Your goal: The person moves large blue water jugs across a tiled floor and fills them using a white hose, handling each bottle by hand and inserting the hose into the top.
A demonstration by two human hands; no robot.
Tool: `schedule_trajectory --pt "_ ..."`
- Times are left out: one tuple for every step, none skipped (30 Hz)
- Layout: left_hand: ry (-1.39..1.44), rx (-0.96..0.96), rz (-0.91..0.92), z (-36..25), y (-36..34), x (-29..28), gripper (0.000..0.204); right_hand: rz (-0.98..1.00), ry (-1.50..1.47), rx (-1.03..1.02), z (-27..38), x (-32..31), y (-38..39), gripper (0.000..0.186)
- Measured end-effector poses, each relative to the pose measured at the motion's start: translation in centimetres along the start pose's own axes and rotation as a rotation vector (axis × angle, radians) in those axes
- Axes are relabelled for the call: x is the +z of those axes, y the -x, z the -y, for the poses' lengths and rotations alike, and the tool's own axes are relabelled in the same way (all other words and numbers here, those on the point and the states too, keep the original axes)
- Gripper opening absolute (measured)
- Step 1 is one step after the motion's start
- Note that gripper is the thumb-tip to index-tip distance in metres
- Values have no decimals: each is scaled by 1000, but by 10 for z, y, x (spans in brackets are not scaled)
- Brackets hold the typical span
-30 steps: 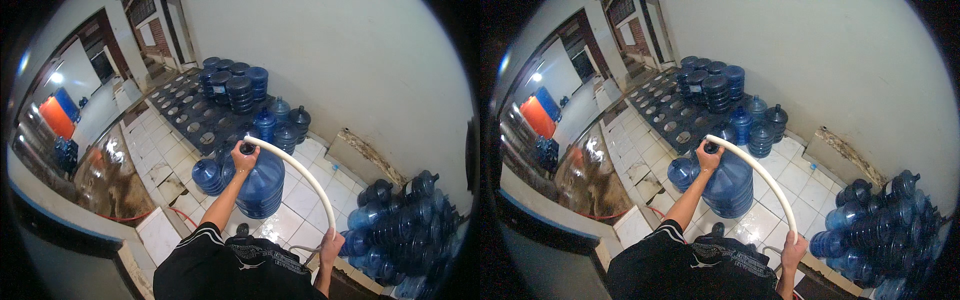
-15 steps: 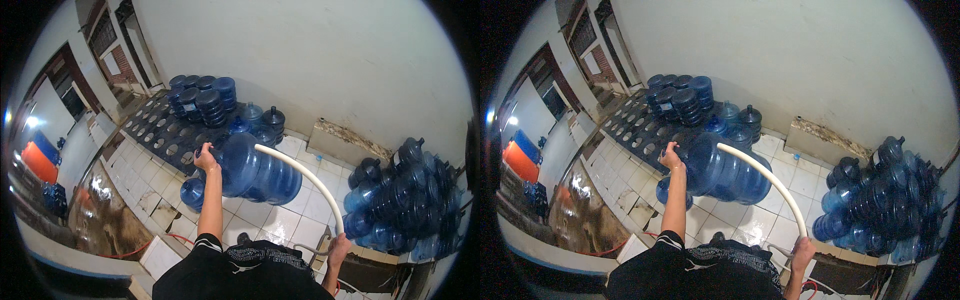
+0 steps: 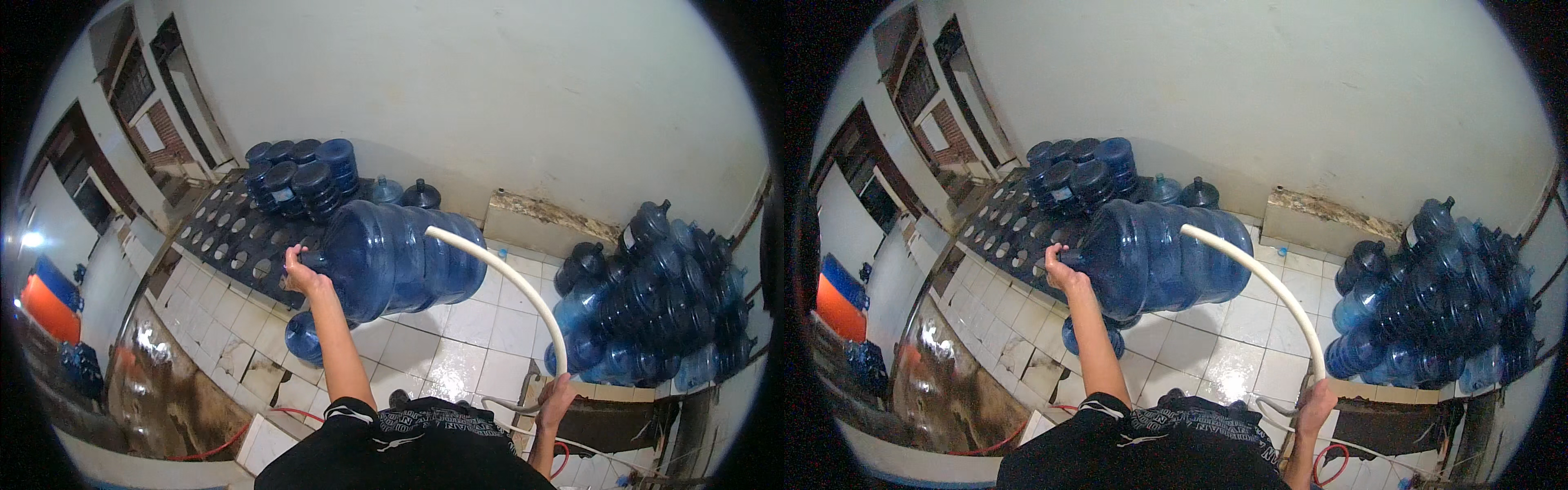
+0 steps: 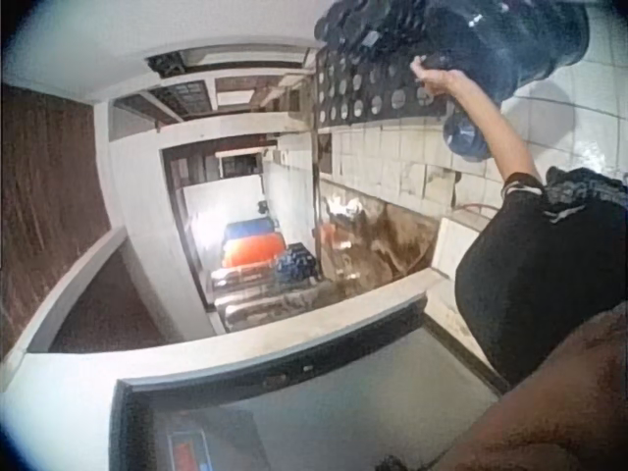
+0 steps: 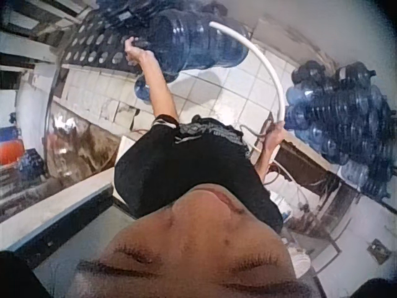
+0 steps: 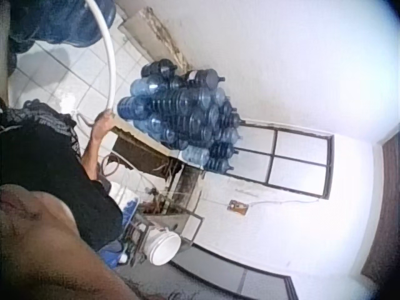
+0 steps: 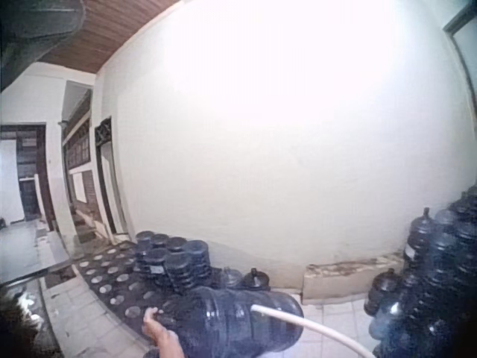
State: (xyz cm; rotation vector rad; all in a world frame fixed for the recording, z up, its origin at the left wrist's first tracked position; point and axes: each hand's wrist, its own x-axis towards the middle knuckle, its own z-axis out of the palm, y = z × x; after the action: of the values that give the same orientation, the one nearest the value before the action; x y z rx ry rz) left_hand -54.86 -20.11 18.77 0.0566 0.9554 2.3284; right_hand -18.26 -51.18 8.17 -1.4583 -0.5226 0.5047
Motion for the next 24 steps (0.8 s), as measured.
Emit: schedule_trajectory --pt "27 -6 31 0 -1 0 9 -40 -1 -10 -2 0 0 49" --pt "54 -13 62 -1 -2 -1 10 -32 -42 42 -3 3 -4 49" --pt "86 -7 96 -1 -3 -1 11 -32 -22 30 -3 8 -12 49" --pt "80 9 130 -1 -3 -2 18 -32 -2 21 -2 15 -21 48" --pt "80 -32 136 -1 -4 -2 21 -57 -15 75 -1 21 -28 48" --pt "87 -47 159 -2 -5 -1 24 -48 19 26 -1 30 -35 49" --pt "99 -41 198 -2 -7 1 28 -52 -23 41 0 40 -44 49" --pt "129 -74 230 -2 -9 1 32 -56 25 25 1 48 -53 50" --pt "124 -95 230 -2 -11 2 31 -46 39 21 0 56 -61 50" --pt "121 -102 245 -2 -13 4 31 -29 19 34 -2 61 -65 51" --pt "118 -96 261 0 -15 7 30 -46 56 7 -5 66 -69 51" --pt "104 -102 256 1 -18 9 22 -54 64 4 -8 67 -70 51" --pt "105 -119 244 2 -20 12 18 -65 50 30 -12 65 -72 52" --pt "102 -125 232 5 -21 16 14 -55 38 13 -15 62 -69 50" --pt "95 -114 217 6 -23 17 10 -97 87 -4 -19 55 -61 50" --pt "48 -121 195 9 -26 21 9 -138 107 1 -22 46 -52 50" --pt "32 -137 200 13 -28 27 10 -188 100 38 -24 39 -45 50" --pt "14 -144 194 17 -30 30 10 -220 52 62 -24 31 -35 51" --pt "4 -141 204 21 -32 33 11 -211 76 37 -24 24 -21 51" --pt "-50 -119 187 26 -35 37 9 -226 67 58 -21 17 -7 52" --pt "-94 -88 189 32 -38 41 8 -256 38 106 -18 13 5 52" --pt "-125 -25 235 39 -42 45 7 -308 66 99 -16 14 17 52" --pt "-67 -38 270 46 -46 50 5 -295 70 28 -14 16 28 51" --pt "-67 -51 311 54 -48 55 5 -315 87 46 -13 23 37 51"
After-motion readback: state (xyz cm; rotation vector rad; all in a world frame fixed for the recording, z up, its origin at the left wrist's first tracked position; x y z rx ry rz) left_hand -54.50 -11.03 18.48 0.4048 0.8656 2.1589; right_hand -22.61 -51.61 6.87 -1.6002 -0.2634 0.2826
